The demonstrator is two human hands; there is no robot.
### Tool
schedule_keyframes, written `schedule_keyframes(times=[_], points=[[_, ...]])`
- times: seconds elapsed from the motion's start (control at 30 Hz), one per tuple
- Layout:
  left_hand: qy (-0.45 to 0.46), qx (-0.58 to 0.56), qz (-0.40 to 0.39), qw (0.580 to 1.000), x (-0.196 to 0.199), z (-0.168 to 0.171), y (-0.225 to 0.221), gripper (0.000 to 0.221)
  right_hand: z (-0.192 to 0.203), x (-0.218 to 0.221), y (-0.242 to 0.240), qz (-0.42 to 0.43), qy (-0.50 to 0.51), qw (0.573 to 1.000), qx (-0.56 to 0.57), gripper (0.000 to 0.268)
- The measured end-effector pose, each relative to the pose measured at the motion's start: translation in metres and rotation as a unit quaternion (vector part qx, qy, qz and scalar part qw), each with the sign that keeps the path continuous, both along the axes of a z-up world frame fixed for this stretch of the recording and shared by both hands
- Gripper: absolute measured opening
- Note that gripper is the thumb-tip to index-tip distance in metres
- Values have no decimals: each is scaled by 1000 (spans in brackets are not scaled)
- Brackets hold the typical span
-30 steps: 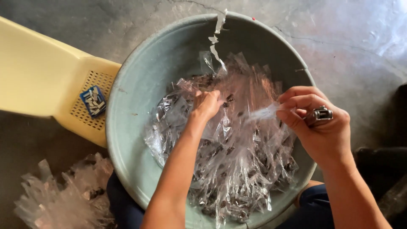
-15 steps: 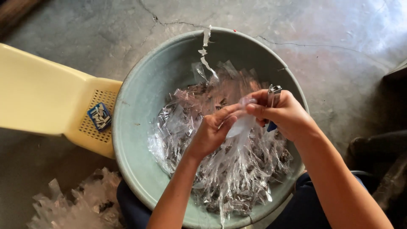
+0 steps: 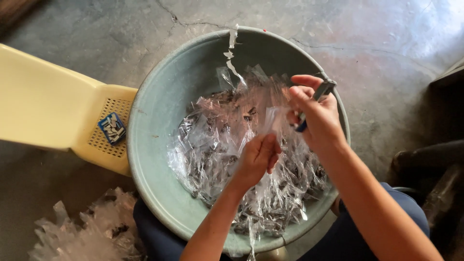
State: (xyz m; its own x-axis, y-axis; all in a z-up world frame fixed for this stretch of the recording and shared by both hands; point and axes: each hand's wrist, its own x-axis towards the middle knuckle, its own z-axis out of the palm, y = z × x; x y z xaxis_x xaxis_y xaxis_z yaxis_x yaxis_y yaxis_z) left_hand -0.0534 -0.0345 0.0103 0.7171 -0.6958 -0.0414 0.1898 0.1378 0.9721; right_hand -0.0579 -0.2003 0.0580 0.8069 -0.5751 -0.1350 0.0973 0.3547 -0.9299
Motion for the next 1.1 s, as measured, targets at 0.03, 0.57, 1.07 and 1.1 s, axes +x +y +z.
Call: schedule_keyframes(times=[0.03,0.57,1.07,1.1], points=[[-13,11,-4,1000,-1,1,5,48,-5,3,3,-71,-15,996,53,44],[-96,111,-8,989,-26,2,64,29,-70,29,56,12,54,993,-108,55],[-231,684,474,503,-32,-211,547,42,-153,-49,-52,160,327,834,-415,22],[-223,681,472,514,-36,-215,550,38,-188,-59,-59,128,351,826,-422,14]])
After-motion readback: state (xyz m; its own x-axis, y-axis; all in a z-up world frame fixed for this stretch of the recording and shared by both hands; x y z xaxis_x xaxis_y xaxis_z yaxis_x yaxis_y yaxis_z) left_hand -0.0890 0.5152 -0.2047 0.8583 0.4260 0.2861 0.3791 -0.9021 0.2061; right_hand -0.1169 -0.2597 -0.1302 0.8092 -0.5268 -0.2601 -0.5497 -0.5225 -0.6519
